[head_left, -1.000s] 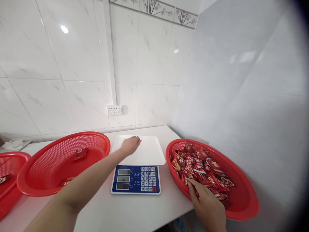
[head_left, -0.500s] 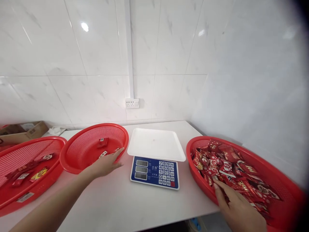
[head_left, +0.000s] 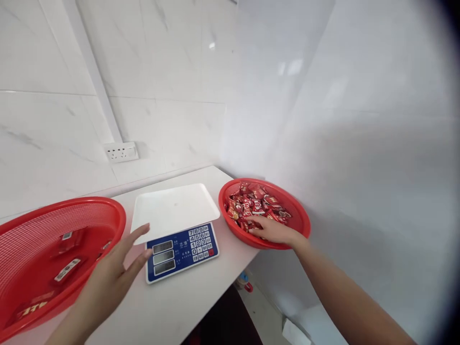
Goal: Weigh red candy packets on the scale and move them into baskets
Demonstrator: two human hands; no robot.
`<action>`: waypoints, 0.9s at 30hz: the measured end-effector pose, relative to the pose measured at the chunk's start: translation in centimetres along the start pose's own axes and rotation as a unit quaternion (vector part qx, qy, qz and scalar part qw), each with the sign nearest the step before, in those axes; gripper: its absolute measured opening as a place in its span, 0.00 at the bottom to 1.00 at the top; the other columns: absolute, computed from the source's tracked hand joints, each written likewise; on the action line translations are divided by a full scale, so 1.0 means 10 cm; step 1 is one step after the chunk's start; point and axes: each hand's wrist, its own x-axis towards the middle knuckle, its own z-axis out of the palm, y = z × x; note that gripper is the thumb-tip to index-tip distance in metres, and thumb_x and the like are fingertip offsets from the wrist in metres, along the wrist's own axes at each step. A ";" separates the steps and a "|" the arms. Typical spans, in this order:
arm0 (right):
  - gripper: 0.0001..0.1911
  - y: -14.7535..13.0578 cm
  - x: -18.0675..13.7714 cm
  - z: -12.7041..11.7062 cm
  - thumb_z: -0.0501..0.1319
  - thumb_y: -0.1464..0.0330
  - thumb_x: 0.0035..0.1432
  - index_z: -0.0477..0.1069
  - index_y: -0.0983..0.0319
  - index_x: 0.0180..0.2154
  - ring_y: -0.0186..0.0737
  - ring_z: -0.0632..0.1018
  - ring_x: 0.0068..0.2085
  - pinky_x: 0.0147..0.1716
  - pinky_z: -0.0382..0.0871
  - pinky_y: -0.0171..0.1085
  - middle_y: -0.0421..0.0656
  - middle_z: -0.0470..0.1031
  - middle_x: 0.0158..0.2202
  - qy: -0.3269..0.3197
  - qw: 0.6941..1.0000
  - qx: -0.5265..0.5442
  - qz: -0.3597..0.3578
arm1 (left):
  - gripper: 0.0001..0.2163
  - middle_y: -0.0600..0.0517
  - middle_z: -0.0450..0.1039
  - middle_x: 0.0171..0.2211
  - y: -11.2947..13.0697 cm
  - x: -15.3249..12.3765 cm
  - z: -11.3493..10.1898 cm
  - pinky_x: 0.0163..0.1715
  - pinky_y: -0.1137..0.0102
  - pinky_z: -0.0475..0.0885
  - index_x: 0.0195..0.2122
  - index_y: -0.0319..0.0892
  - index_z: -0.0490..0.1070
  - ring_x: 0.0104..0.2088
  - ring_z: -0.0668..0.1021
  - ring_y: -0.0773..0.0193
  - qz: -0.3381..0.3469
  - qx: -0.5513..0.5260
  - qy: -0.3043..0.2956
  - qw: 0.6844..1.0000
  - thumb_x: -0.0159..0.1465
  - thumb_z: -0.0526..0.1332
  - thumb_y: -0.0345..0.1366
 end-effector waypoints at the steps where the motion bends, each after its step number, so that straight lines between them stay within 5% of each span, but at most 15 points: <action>1: 0.27 0.04 0.07 -0.01 0.53 0.64 0.55 0.59 0.59 0.57 0.45 0.69 0.53 0.50 0.63 0.42 0.46 0.64 0.56 -0.037 0.999 -0.019 0.018 | 0.22 0.51 0.64 0.55 0.15 0.02 0.05 0.48 0.58 0.67 0.56 0.54 0.57 0.55 0.66 0.51 0.000 -0.094 -0.019 0.995 0.60 0.52 0.49; 4: 0.37 0.13 0.25 0.06 0.58 0.67 0.49 0.51 0.57 0.61 0.52 0.66 0.55 0.50 0.62 0.44 0.48 0.52 0.62 -0.146 0.984 -0.061 0.086 | 0.22 0.47 0.67 0.51 0.49 0.04 0.20 0.47 0.61 0.68 0.53 0.50 0.60 0.51 0.70 0.53 -0.019 -0.339 -0.112 0.934 0.59 0.55 0.49; 7: 0.41 0.19 0.35 0.17 0.60 0.68 0.46 0.49 0.55 0.61 0.53 0.67 0.54 0.48 0.62 0.44 0.48 0.49 0.63 -0.149 0.980 -0.061 0.118 | 0.19 0.48 0.70 0.46 0.61 0.04 0.37 0.46 0.64 0.68 0.49 0.48 0.65 0.47 0.72 0.56 -0.037 -0.464 -0.174 0.868 0.59 0.57 0.47; 15: 0.24 0.25 0.34 0.18 0.61 0.72 0.42 0.70 0.59 0.46 0.48 0.74 0.41 0.38 0.65 0.38 0.46 0.75 0.42 -0.063 0.990 0.000 0.122 | 0.13 0.50 0.72 0.35 0.48 0.04 0.54 0.34 0.71 0.70 0.43 0.44 0.69 0.33 0.73 0.65 -0.150 -0.640 -0.211 0.724 0.58 0.61 0.42; 22: 0.06 0.33 0.35 -0.12 0.59 0.70 0.45 0.69 0.63 0.29 0.41 0.74 0.33 0.32 0.65 0.35 0.43 0.75 0.30 0.083 0.975 0.081 0.188 | 0.10 0.53 0.71 0.30 0.36 0.11 0.51 0.29 0.74 0.69 0.38 0.44 0.70 0.28 0.71 0.69 -0.184 -0.680 -0.201 0.680 0.56 0.64 0.38; 27: 0.09 0.30 0.35 -0.17 0.60 0.67 0.46 0.68 0.63 0.32 0.38 0.75 0.28 0.25 0.66 0.33 0.42 0.75 0.28 0.133 0.942 0.170 0.257 | 0.08 0.53 0.70 0.30 0.34 0.12 0.53 0.29 0.74 0.69 0.37 0.43 0.70 0.28 0.71 0.69 -0.181 -0.687 -0.206 0.673 0.56 0.63 0.37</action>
